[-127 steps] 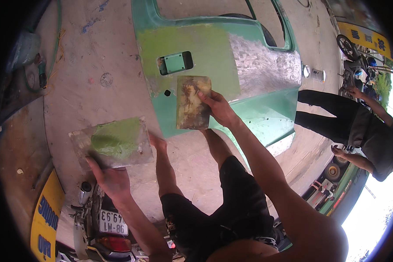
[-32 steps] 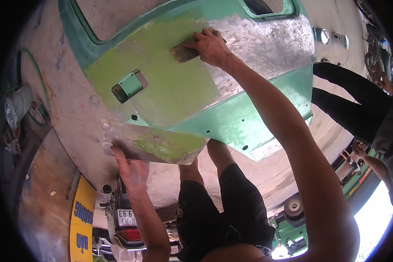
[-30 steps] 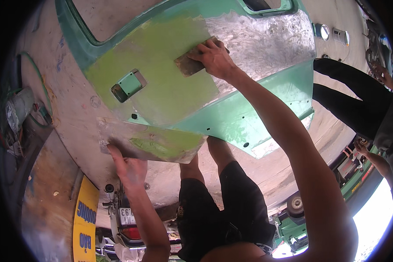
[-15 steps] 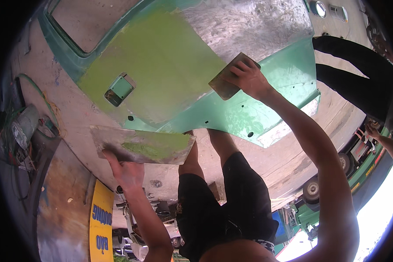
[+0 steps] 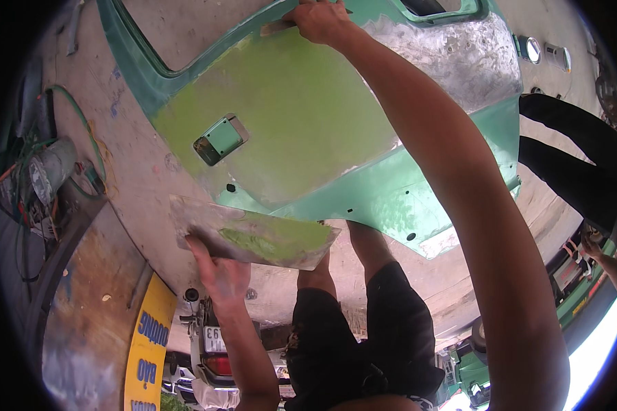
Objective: The person applies green body filler to a vehicle door panel using metal spreaders and sands it with a sanding block. They repeatedly mix the filler between two metal spreaders before smoothing it over the damaged area of the door.
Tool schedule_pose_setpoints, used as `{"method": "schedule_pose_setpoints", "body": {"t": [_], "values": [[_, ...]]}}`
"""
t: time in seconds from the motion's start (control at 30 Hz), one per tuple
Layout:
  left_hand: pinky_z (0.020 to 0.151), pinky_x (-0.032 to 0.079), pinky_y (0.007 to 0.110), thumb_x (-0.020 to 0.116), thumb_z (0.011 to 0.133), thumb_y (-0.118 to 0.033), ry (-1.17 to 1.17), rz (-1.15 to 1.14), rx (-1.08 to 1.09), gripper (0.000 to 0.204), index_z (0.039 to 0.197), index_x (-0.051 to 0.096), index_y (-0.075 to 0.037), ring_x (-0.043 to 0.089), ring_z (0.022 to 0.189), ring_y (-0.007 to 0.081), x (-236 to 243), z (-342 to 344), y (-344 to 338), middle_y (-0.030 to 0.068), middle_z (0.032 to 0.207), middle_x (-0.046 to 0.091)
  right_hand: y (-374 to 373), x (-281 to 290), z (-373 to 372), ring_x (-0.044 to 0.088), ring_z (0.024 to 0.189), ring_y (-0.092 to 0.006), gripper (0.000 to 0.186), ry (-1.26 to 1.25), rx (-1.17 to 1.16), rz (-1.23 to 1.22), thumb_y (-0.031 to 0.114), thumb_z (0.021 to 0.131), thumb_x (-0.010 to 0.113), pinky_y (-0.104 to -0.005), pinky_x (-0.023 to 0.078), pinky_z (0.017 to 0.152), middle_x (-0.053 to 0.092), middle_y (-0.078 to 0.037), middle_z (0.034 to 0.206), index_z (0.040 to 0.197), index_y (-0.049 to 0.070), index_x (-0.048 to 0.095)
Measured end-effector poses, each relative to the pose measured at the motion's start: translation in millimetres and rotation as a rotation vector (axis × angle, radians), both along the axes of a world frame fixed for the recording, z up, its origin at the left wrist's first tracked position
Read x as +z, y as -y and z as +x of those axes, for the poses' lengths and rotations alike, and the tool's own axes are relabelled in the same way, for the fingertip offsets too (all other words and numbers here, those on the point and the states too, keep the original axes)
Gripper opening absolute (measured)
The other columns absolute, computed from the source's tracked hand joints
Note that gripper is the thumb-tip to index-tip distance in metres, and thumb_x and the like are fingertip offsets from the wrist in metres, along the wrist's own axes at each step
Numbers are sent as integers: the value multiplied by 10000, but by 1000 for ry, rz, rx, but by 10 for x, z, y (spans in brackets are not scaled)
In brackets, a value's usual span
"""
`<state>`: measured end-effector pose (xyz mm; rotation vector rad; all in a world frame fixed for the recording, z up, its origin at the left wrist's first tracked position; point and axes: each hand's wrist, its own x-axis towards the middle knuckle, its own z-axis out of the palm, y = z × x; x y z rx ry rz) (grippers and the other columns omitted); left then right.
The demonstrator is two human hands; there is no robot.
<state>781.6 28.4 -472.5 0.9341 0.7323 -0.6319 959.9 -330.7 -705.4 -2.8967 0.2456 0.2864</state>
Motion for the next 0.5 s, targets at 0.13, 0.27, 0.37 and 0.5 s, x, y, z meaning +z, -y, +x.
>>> {"method": "schedule_pose_setpoints", "body": {"t": [0.13, 0.27, 0.37, 0.5], "values": [[1179, 229, 429, 435, 982, -597, -57, 96, 57, 689, 1513, 329, -171, 356, 1380, 214, -89, 25, 85, 23, 1523, 384, -149, -60, -241, 657, 1041, -288, 210, -44, 91, -42, 202, 895, 546, -519, 511, 844, 694, -95, 1094, 941, 150, 745], [1171, 246, 425, 425, 987, -598, -31, -141, 81, 669, 1499, 352, -172, 366, 1373, 196, -29, 35, -118, 5, 1511, 399, -662, 436, -1307, 545, 1133, -270, 352, -211, 249, -20, 141, 883, 562, -549, 468, 899, 604, -6, 1130, 1164, 301, 700], [1174, 239, 430, 433, 976, -613, -4, -137, 35, 686, 1497, 354, -175, 370, 1370, 196, -49, 66, -58, 4, 1509, 404, -808, 478, -2233, 482, 1203, -226, 311, -167, 263, 31, 204, 876, 594, -560, 445, 947, 541, 28, 1204, 1144, 320, 700], [1177, 233, 434, 446, 960, -638, -24, -287, 4, 713, 1497, 354, -178, 359, 1375, 197, -48, 117, -102, 2, 1506, 401, -850, 515, -3308, 454, 1238, -198, 462, -122, 313, 75, 245, 876, 543, -561, 373, 1076, 508, 22, 1160, 1320, 367, 574]]}}
